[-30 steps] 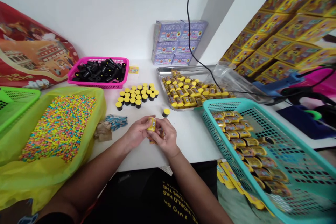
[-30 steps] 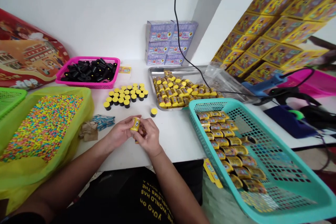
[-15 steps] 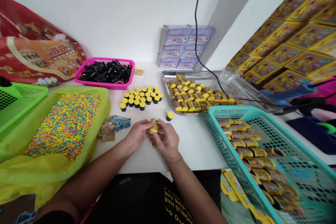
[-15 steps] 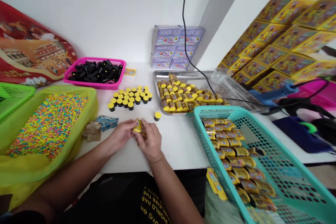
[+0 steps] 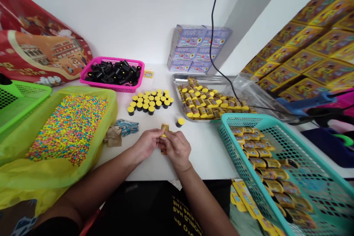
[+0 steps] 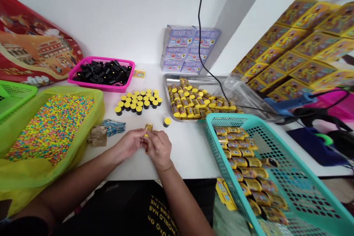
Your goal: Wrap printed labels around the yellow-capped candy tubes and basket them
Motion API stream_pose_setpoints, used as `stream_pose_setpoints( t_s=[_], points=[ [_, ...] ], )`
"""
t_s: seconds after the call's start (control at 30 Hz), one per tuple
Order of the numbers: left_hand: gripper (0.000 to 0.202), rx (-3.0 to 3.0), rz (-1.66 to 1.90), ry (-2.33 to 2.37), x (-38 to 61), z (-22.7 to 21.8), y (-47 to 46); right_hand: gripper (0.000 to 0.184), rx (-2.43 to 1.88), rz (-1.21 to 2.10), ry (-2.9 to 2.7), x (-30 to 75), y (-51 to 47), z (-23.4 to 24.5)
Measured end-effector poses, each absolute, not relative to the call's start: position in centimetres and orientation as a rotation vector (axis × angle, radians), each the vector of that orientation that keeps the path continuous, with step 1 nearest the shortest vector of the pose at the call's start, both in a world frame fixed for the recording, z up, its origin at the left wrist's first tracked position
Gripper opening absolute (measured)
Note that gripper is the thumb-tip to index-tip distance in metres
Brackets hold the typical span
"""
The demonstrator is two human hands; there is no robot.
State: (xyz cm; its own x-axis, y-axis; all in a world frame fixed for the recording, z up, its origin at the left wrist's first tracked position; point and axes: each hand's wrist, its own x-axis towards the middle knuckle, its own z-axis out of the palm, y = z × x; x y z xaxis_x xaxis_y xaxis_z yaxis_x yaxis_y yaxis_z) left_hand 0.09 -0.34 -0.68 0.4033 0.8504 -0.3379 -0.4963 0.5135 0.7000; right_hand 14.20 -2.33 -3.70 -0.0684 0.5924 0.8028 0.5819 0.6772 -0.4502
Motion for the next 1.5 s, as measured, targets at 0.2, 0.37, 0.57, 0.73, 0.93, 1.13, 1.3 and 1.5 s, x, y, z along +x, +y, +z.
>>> stream_pose_setpoints(
  t_s=[0.2,0.37,0.57,0.73,0.93,1.13,1.3,1.5],
  points=[
    [0.032,0.498,0.972,0.738,-0.1,0.0,0.1,0.029,-1.044,0.043,-1.685,14.2,-2.3,-3.1],
    [0.038,0.551,0.982,0.778,0.0,0.2,0.1,0.032,-0.983,0.04,-1.725,14.2,-2.1,-3.2],
    [0.037,0.511,0.96,0.799,0.2,-0.5,0.0,0.029,-0.934,0.059,-1.736,14.1,-2.1,-3.2],
    [0.035,0.491,0.951,0.782,0.2,-0.4,-0.2,0.026,-0.937,0.052,-1.716,14.1,-2.3,-2.9],
    [0.03,0.471,0.946,0.72,0.0,0.2,-0.1,0.028,-1.002,0.082,-1.718,14.1,-2.2,-3.1],
    [0.031,0.468,1.053,0.779,0.2,0.4,0.0,0.028,-0.983,0.067,-1.742,14.0,-2.0,-3.0],
    [0.033,0.475,1.018,0.83,0.2,0.4,-0.2,0.031,-0.946,0.062,-1.746,14.1,-2.0,-2.9],
    [0.037,0.535,0.993,0.813,0.2,-0.1,-0.6,0.036,-0.884,-0.07,-1.785,14.4,-2.3,-3.2]
  ],
)
